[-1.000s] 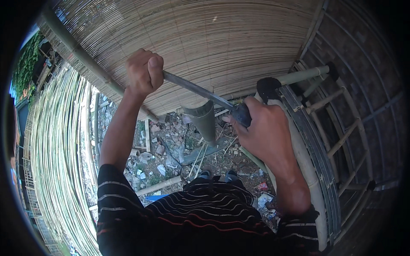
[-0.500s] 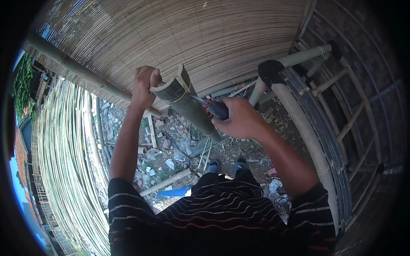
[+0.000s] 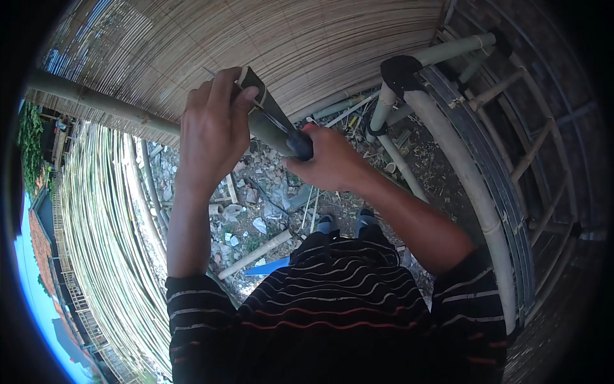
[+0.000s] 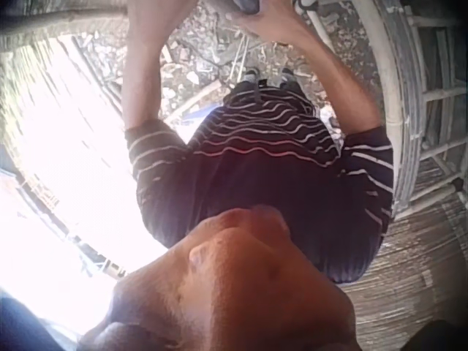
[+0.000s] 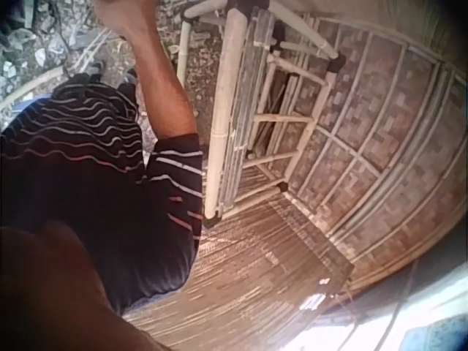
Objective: Using a machete to split and shave strips of bamboo.
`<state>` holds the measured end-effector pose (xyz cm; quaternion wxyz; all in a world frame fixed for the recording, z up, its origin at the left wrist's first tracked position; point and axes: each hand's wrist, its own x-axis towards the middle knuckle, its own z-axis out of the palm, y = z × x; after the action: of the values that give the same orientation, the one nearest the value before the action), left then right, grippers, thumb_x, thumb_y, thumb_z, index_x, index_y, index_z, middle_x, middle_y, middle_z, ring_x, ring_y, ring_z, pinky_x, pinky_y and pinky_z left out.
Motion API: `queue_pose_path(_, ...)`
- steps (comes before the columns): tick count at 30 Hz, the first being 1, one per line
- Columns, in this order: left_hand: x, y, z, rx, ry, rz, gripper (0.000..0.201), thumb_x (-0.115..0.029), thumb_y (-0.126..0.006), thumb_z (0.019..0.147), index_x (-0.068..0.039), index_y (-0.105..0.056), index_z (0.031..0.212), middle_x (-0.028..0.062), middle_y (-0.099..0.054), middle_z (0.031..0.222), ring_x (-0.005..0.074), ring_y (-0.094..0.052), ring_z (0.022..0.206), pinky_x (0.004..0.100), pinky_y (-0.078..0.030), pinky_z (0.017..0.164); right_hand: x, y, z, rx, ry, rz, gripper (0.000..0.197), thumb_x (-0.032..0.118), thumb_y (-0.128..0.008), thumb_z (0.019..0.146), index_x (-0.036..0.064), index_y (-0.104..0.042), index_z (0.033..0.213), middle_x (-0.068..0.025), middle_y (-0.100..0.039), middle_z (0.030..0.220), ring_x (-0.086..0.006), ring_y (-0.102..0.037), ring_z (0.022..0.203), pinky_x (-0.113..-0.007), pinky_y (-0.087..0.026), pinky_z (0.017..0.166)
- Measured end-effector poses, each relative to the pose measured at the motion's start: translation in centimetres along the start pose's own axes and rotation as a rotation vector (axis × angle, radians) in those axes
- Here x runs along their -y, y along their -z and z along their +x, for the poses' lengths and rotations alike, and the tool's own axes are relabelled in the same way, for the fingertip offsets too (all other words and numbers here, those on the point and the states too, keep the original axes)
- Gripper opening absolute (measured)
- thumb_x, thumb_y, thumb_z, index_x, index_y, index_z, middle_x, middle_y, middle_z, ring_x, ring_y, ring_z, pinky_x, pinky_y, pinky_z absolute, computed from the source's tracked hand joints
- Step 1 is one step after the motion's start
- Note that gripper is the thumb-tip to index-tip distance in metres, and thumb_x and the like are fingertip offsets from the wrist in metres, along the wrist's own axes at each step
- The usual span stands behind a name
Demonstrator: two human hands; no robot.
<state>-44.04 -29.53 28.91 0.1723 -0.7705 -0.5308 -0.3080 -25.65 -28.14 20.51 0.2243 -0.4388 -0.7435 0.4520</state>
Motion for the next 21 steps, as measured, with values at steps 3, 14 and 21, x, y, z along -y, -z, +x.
queue_pose_path(3,0.2,-1.4,-0.2,-0.067,-0.028,0.001,0.022,-0.013,-0.07,0.085,-0.004,-0.063,0.104,0.0101,-0.061,0.073,0.0289,-0.06,0.067,0.0378,-0.045,0.066,1.4,1.6,0.2,0.185,-0.268,-0.003,0.036,0.029,-0.075,0.084,-0.0048,-0.065,0.09,-0.0085,-0.059,0.061,-0.0192,-0.058,0.057,-0.036,-0.047,0.059)
queue_pose_path(14,3.8,-5.2,2.2,-0.364,-0.077,-0.041,0.021,-0.026,-0.084,0.077,-0.011,-0.072,0.072,-0.0042,-0.052,0.046,0.004,-0.045,0.038,0.0239,-0.03,0.038,1.4,3.0,2.4,-0.114,-0.009,-0.521,0.024,0.014,-0.072,0.075,-0.0065,-0.065,0.086,-0.0247,-0.066,0.07,-0.0405,-0.069,0.068,-0.047,-0.055,0.064)
queue_pose_path(21,4.6,-4.4,1.1,-0.327,-0.046,-0.074,0.04,-0.021,-0.088,0.074,-0.01,-0.058,0.051,-0.0064,-0.048,0.043,0.0008,-0.038,0.038,0.0218,-0.027,0.037,-4.4,-2.3,1.7,0.183,-0.486,0.061,0.029,0.018,-0.067,0.078,-0.0111,-0.064,0.081,-0.0223,-0.063,0.065,-0.0316,-0.068,0.056,-0.043,-0.055,0.055)
